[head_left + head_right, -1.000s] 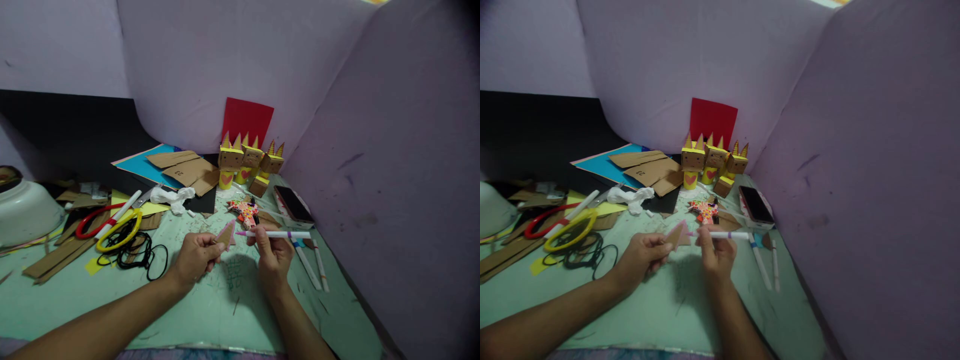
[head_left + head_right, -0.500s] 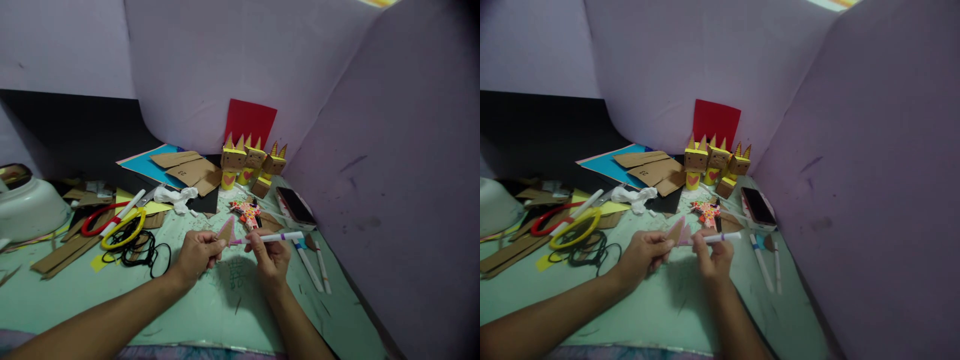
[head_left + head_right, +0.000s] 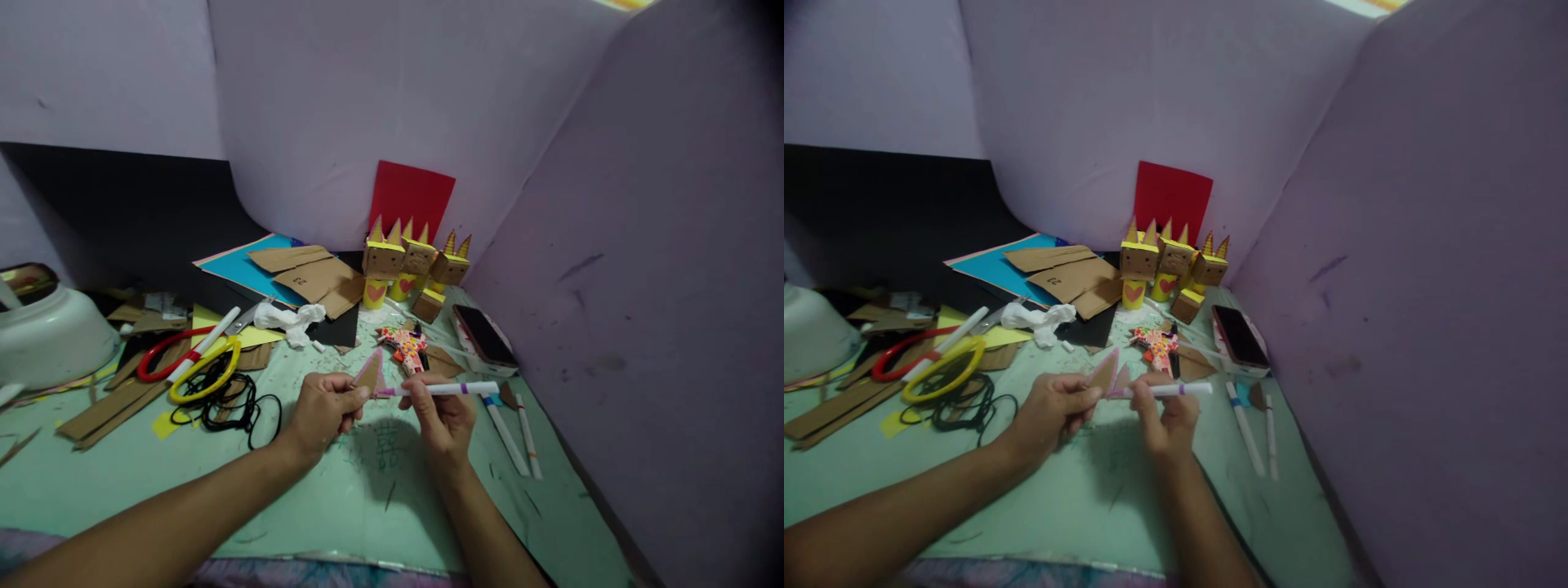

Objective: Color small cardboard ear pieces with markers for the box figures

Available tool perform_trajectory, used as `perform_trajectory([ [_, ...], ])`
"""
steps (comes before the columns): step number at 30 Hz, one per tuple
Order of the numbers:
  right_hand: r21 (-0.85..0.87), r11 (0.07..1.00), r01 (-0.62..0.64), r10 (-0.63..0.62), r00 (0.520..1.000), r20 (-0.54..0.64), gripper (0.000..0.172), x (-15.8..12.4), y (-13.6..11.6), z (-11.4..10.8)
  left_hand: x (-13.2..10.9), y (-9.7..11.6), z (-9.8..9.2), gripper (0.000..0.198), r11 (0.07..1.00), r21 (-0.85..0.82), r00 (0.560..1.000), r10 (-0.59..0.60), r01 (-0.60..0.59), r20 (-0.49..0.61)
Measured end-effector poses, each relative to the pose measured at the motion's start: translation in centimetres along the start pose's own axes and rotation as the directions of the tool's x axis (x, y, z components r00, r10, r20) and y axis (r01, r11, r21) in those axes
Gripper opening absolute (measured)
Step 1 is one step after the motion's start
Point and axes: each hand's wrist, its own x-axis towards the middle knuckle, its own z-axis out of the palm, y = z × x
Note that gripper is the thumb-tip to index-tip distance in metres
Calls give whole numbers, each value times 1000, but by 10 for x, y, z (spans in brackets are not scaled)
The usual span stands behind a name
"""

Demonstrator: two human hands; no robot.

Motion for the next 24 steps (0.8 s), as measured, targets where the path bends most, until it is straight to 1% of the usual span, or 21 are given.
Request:
perform_trajectory([
  [1,10,1000,1,-1,1000,-16,17,0,-1,0,0,0,0,26,1000,-7,1000,-2,2,2],
  [3,15,1000,8,-8,1000,-12,15,-1,-1,1,0,1,0,26,1000,-15,1000,-6,6,3],
  [8,-33,999,5,-2,996,94,15,-1,-1,0,-1,1,0,28,1000,-24,1000,-1,1,-12],
  [13,-26,999,25,-22,995,93,14,-1,1,-2,-1,-1,0,29,1000,-17,1000,1,-1,-4],
  [17,-53,996,71,-63,988,138,14,-2,4,-3,-1,-1,0,28,1000,-17,1000,2,-2,-5],
  [19,-39,996,80,-75,990,117,16,-2,4,-3,0,-1,0,28,1000,-19,1000,13,-13,-3],
  [22,-9,998,69,-69,998,-3,13,0,6,-2,0,0,0,26,1000,-17,1000,4,-4,4],
  [24,-9,998,67,-67,997,-50,10,1,7,-1,0,1,0,25,1000,-12,1000,-8,8,14],
])
